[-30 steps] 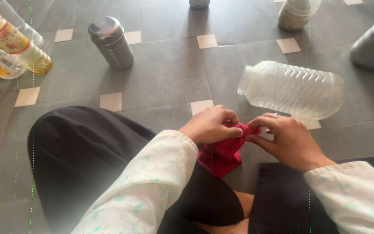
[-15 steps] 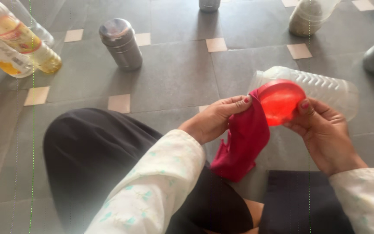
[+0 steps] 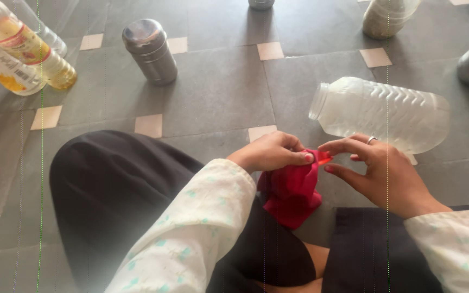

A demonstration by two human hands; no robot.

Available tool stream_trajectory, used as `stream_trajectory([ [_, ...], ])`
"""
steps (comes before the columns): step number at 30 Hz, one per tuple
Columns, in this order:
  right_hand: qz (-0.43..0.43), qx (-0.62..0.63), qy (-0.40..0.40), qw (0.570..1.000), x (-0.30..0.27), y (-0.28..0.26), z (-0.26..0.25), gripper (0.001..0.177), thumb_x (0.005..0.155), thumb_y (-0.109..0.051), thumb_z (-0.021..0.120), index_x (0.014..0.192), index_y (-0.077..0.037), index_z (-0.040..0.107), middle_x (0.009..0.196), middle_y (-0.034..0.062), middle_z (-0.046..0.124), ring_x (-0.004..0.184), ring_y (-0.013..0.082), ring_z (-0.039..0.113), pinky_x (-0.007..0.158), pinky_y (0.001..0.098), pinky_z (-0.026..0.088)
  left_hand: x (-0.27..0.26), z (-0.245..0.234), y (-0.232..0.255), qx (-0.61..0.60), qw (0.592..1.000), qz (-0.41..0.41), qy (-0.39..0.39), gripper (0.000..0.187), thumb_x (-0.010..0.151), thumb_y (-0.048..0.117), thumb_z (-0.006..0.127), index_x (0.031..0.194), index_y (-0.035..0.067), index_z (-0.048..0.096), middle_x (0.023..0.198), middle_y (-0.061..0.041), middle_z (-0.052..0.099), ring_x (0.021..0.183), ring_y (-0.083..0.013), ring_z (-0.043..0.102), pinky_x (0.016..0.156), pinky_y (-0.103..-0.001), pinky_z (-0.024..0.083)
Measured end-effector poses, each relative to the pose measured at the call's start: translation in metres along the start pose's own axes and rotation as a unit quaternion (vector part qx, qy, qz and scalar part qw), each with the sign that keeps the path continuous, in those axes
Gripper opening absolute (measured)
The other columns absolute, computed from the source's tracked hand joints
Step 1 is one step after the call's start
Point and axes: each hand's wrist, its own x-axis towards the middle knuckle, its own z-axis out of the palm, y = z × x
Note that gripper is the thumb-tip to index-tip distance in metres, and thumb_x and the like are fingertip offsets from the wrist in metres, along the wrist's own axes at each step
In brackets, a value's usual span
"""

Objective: The person sits on the floor and wipes a red plastic lid and a clear plastic bottle with a red cloth. They then wipe several stainless steel containers and a large plastic jar, placing each item aside after cleaning.

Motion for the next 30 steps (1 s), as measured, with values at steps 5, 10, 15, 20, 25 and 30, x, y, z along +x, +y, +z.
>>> stream_trajectory([
  [5,-0.026,-0.062,0.013,0.998,-0.004,0.000,0.003,0.049,0.076,-0.040,0.079,0.124,-0.031,0.070,0.114,0.0001,0.074,0.100,0.0259,0.072,0.079,0.0410,0.056,0.003,0.009,0.002,-0.022,0.999,0.013,-0.024,0.043,0.084,0.042,0.073,0.109,0.007,0.077,0.102,-0.010,0.079,0.097,-0.0209,0.075,0.086,-0.034,0.057],
  [10,-0.016,-0.020,0.000,1.000,0.002,0.007,0.016,0.055,0.078,-0.031,0.078,0.132,-0.030,0.068,0.105,0.0003,0.077,0.095,0.0213,0.075,0.080,0.0364,0.058,0.001,0.006,0.007,0.017,0.999,0.015,-0.027,0.044,0.086,0.042,0.073,0.109,0.006,0.079,0.102,-0.012,0.079,0.096,-0.0216,0.074,0.087,-0.035,0.056],
  [15,0.019,0.185,0.089,0.978,0.008,0.036,0.027,0.027,0.084,-0.014,0.079,0.111,-0.011,0.079,0.103,0.0052,0.082,0.090,0.0149,0.078,0.079,0.0307,0.065,0.004,-0.003,0.014,-0.179,0.982,0.040,-0.053,0.035,0.091,0.037,0.073,0.111,0.008,0.075,0.100,-0.008,0.078,0.093,-0.0190,0.074,0.087,-0.035,0.057],
  [20,0.004,0.482,0.181,0.857,0.008,0.051,0.027,0.027,0.100,-0.013,0.071,0.124,-0.001,0.070,0.114,0.0092,0.075,0.101,0.0162,0.071,0.094,0.0336,0.061,-0.001,-0.014,0.006,-0.448,0.881,0.119,-0.094,0.025,0.095,0.031,0.074,0.109,0.010,0.071,0.098,-0.003,0.075,0.090,-0.0133,0.070,0.086,-0.033,0.055],
  [25,0.109,0.647,0.155,0.738,0.009,0.048,0.030,0.028,0.103,-0.020,0.064,0.127,-0.006,0.066,0.118,0.0067,0.073,0.108,0.0189,0.071,0.096,0.0378,0.059,0.008,0.007,-0.004,-0.505,0.854,0.104,-0.072,0.027,0.099,0.036,0.072,0.112,0.013,0.070,0.102,0.003,0.073,0.097,-0.0083,0.068,0.089,-0.029,0.050],
  [30,0.216,0.538,0.069,0.812,0.012,0.042,0.026,0.036,0.097,-0.023,0.059,0.130,-0.010,0.064,0.122,0.0066,0.072,0.113,0.0215,0.071,0.093,0.0414,0.060,0.007,0.011,-0.010,-0.327,0.936,0.106,-0.074,0.034,0.096,0.040,0.071,0.113,0.011,0.071,0.105,-0.002,0.075,0.100,-0.0134,0.070,0.093,-0.031,0.053],
])
